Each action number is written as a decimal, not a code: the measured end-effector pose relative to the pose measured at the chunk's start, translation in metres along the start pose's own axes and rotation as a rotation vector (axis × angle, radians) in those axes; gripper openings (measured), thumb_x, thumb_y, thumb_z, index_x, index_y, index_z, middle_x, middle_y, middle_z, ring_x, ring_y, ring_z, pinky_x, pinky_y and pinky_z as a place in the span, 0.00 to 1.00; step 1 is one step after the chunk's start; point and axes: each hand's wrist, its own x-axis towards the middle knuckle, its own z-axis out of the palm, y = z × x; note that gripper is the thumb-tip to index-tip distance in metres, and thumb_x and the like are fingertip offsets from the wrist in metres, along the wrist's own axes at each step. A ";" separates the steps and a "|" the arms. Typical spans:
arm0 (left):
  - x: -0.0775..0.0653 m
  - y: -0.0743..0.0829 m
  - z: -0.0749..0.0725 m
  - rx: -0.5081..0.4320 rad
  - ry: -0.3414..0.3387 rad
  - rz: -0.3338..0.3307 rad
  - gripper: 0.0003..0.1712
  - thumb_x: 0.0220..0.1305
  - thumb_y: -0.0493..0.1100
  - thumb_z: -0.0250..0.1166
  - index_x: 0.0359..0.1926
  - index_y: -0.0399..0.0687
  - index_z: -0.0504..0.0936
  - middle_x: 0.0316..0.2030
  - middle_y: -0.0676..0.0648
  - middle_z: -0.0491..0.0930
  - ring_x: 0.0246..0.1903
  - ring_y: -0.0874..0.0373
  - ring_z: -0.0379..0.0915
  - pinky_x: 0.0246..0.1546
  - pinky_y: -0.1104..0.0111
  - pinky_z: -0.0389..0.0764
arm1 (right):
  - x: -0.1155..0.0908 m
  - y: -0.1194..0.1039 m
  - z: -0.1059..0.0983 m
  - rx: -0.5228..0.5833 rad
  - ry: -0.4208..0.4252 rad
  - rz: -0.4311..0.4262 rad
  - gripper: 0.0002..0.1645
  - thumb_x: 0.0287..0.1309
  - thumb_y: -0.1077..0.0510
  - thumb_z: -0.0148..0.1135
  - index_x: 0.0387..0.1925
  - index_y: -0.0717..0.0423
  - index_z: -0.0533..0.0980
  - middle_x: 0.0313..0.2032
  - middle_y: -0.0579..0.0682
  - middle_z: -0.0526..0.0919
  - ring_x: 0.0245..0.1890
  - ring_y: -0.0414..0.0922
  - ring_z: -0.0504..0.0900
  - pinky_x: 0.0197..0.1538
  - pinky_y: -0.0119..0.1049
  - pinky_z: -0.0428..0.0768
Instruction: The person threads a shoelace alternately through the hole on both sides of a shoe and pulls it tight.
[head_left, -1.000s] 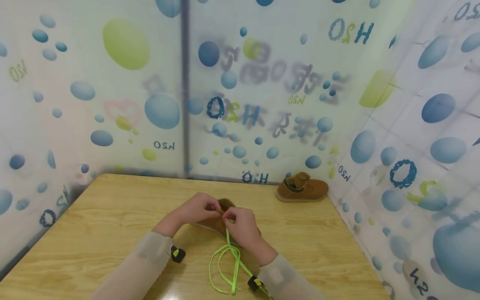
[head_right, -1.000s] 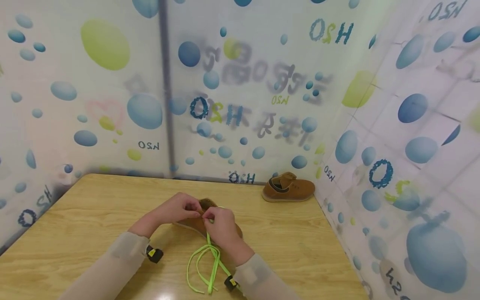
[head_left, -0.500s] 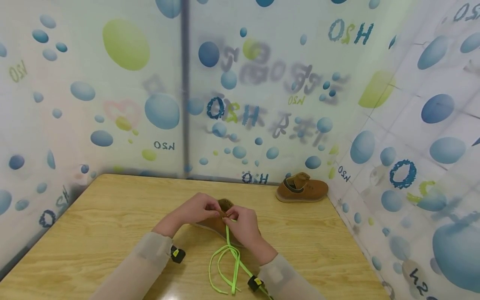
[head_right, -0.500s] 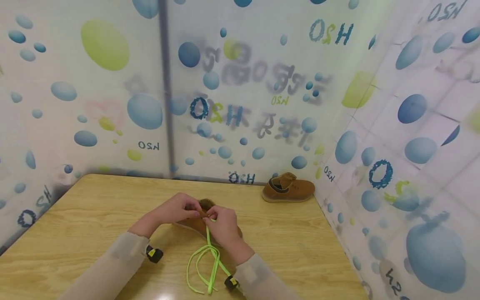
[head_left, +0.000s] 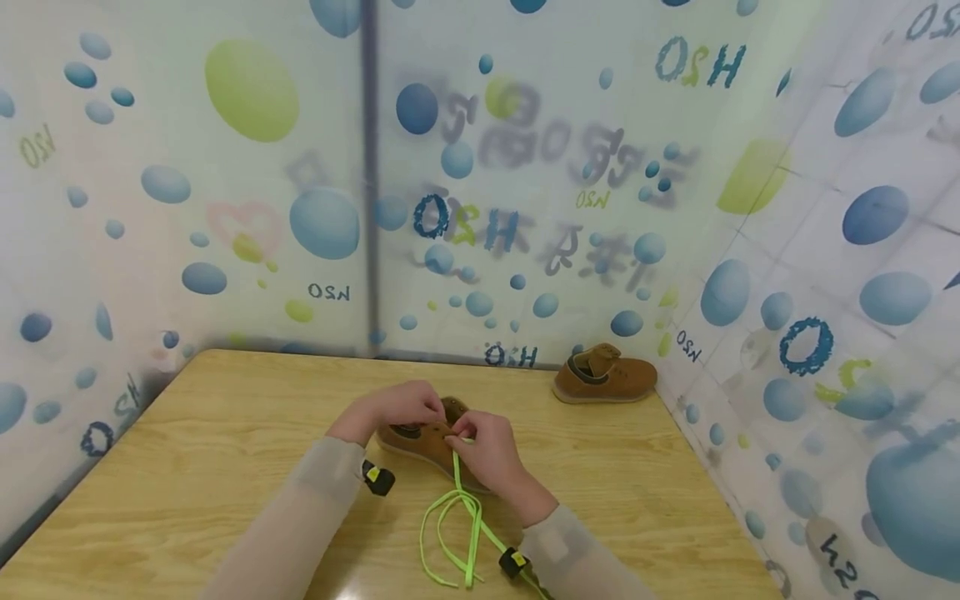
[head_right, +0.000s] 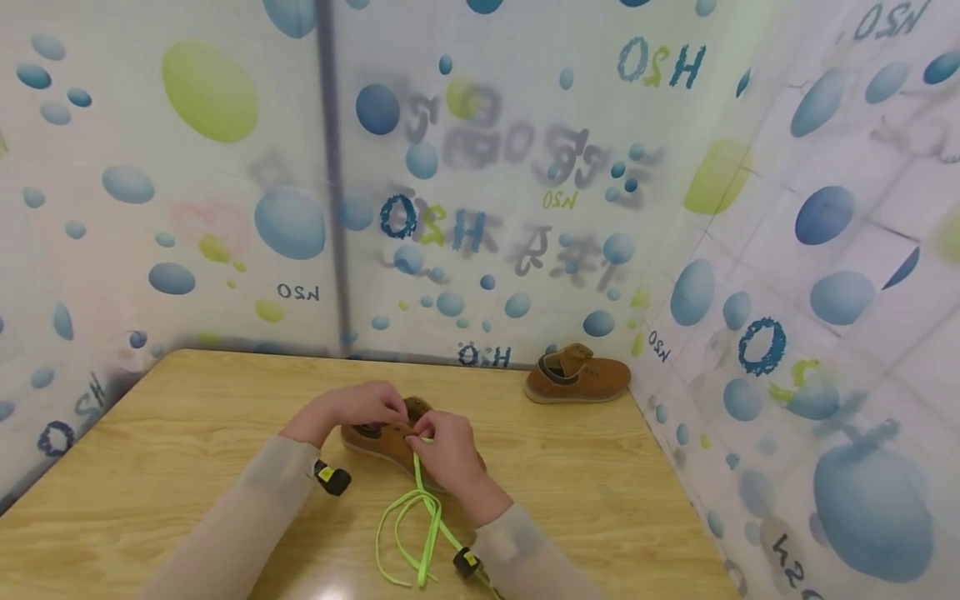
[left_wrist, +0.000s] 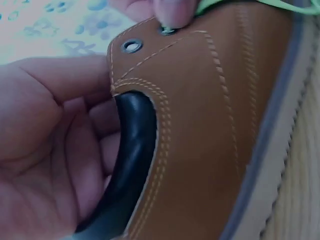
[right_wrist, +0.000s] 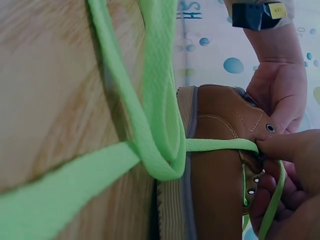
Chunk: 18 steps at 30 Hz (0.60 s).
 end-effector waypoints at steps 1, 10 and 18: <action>0.002 0.000 -0.002 -0.024 -0.031 -0.003 0.18 0.76 0.37 0.60 0.28 0.47 0.88 0.17 0.57 0.67 0.16 0.63 0.57 0.24 0.71 0.65 | 0.000 0.000 0.000 0.004 -0.001 -0.006 0.08 0.60 0.56 0.80 0.30 0.49 0.85 0.27 0.42 0.86 0.27 0.32 0.78 0.36 0.29 0.80; 0.005 -0.008 -0.004 -0.128 -0.081 -0.003 0.18 0.65 0.26 0.60 0.42 0.43 0.94 0.24 0.57 0.80 0.18 0.65 0.62 0.26 0.73 0.67 | 0.002 0.000 0.001 0.009 -0.011 -0.038 0.07 0.60 0.56 0.80 0.32 0.50 0.87 0.30 0.44 0.89 0.29 0.32 0.80 0.35 0.26 0.79; 0.001 -0.006 -0.001 -0.147 -0.048 0.002 0.17 0.63 0.25 0.60 0.42 0.42 0.93 0.24 0.56 0.80 0.19 0.65 0.62 0.26 0.72 0.67 | 0.001 0.002 -0.001 -0.003 0.019 -0.070 0.09 0.57 0.55 0.82 0.30 0.49 0.86 0.29 0.44 0.88 0.27 0.32 0.79 0.34 0.26 0.79</action>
